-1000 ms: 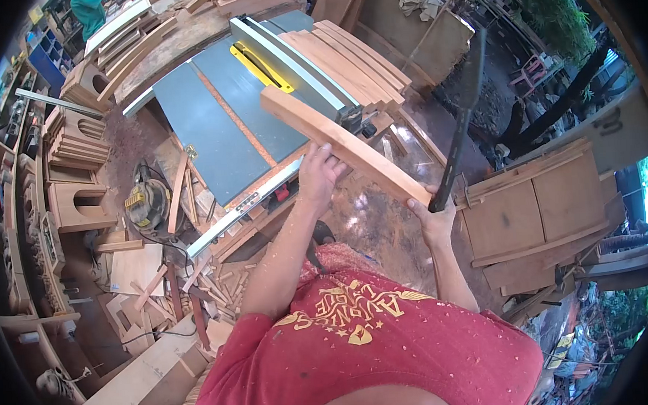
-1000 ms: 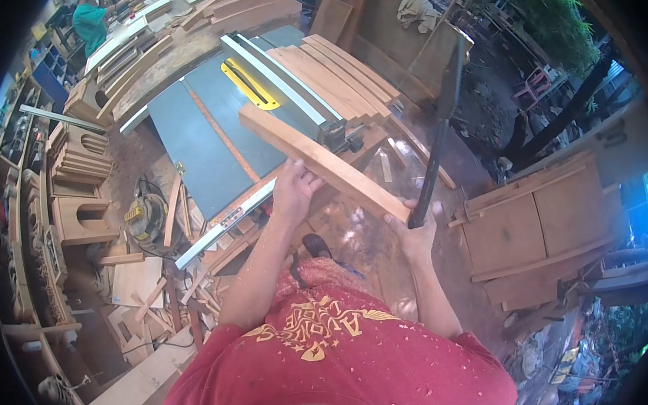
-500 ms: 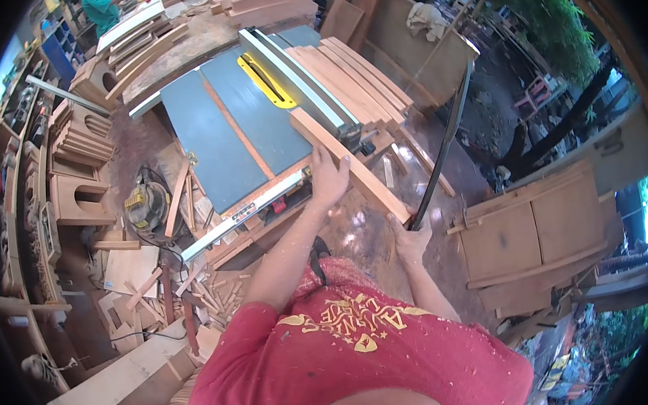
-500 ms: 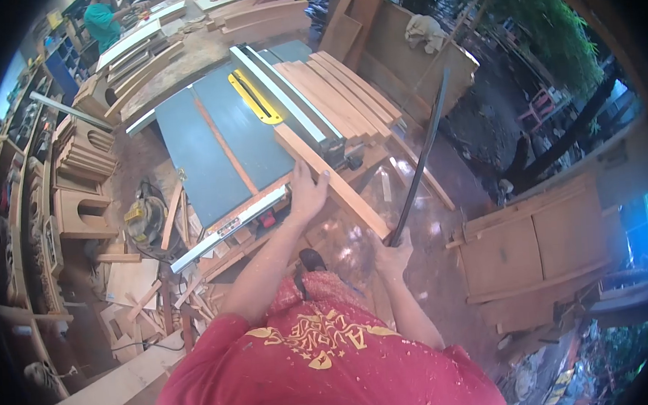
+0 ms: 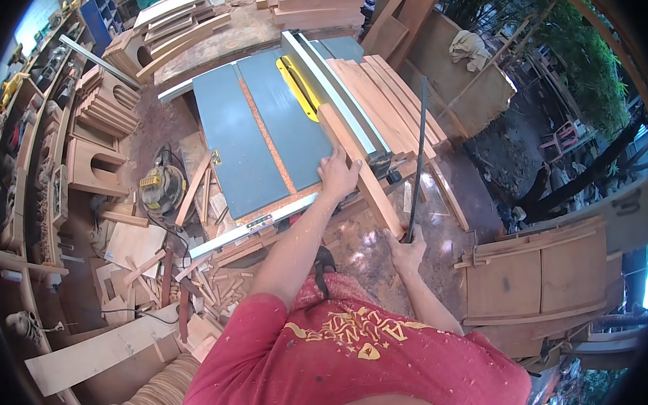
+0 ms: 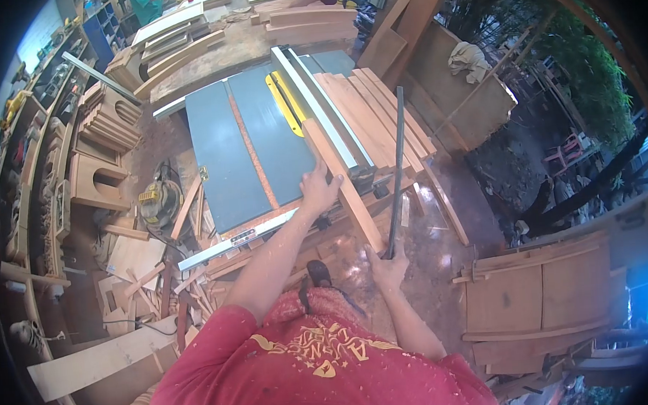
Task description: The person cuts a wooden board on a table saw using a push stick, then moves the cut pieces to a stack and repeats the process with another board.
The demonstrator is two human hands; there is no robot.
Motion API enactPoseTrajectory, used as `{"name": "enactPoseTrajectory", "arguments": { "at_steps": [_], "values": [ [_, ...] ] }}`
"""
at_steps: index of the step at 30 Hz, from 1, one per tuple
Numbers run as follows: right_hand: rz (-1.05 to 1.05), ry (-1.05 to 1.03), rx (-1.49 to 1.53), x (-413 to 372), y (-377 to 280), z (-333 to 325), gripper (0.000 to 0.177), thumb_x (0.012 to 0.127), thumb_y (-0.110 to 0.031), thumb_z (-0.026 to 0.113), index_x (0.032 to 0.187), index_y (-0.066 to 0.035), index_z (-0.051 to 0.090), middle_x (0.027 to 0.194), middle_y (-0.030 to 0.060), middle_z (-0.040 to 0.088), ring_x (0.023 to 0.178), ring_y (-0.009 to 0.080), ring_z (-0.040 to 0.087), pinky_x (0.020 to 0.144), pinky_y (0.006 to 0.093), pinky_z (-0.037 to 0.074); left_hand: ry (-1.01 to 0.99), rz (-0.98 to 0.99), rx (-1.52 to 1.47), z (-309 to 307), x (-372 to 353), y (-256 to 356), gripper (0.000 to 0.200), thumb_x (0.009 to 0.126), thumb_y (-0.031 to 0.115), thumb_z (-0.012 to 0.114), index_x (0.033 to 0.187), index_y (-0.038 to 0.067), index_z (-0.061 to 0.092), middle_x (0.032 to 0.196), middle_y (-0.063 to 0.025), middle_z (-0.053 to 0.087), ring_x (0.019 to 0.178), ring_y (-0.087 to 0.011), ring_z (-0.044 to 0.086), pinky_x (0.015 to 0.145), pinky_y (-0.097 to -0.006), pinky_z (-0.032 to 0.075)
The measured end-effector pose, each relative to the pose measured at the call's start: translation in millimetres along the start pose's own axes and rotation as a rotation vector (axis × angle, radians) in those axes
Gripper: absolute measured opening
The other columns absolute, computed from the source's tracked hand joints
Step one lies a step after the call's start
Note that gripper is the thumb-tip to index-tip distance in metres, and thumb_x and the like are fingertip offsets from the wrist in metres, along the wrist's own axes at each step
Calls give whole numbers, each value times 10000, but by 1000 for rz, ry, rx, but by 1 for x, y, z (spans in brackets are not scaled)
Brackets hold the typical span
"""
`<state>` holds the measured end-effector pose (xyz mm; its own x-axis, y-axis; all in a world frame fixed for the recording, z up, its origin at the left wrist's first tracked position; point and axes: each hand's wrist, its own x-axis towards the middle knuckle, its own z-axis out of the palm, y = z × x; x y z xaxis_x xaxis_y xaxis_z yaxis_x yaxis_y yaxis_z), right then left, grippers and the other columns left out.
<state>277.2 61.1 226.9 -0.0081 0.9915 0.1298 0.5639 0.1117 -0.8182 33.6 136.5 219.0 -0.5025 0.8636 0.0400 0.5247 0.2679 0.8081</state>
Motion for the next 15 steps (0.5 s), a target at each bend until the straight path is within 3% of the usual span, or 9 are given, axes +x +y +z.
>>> {"name": "enactPoseTrajectory", "arguments": {
  "at_steps": [9,12,15],
  "values": [
    [-244,-75,28,17,-13,-9,358,876,-189,799,1157,-6,674,807,-17,613,686,39,510,605,220,421,61,-35,-14,-12,34,-5,617,908,350,655,1386,-9,505,1456,-157,526,1276,-411,464,1087,-549,290],
    [-61,-140,71,6,10,-38,312,905,-216,743,1140,-17,693,805,48,645,699,123,581,671,295,483,46,-29,14,-10,44,-14,639,910,356,649,1411,-6,489,1471,-154,516,1284,-403,455,1101,-546,265],
    [-28,-339,16,-13,6,-90,311,982,-189,652,1218,13,648,798,60,687,550,79,572,514,250,477,-2,-45,9,-18,50,-12,670,911,362,643,1443,-4,464,1486,-157,507,1294,-402,449,1121,-537,234]
  ]
}}
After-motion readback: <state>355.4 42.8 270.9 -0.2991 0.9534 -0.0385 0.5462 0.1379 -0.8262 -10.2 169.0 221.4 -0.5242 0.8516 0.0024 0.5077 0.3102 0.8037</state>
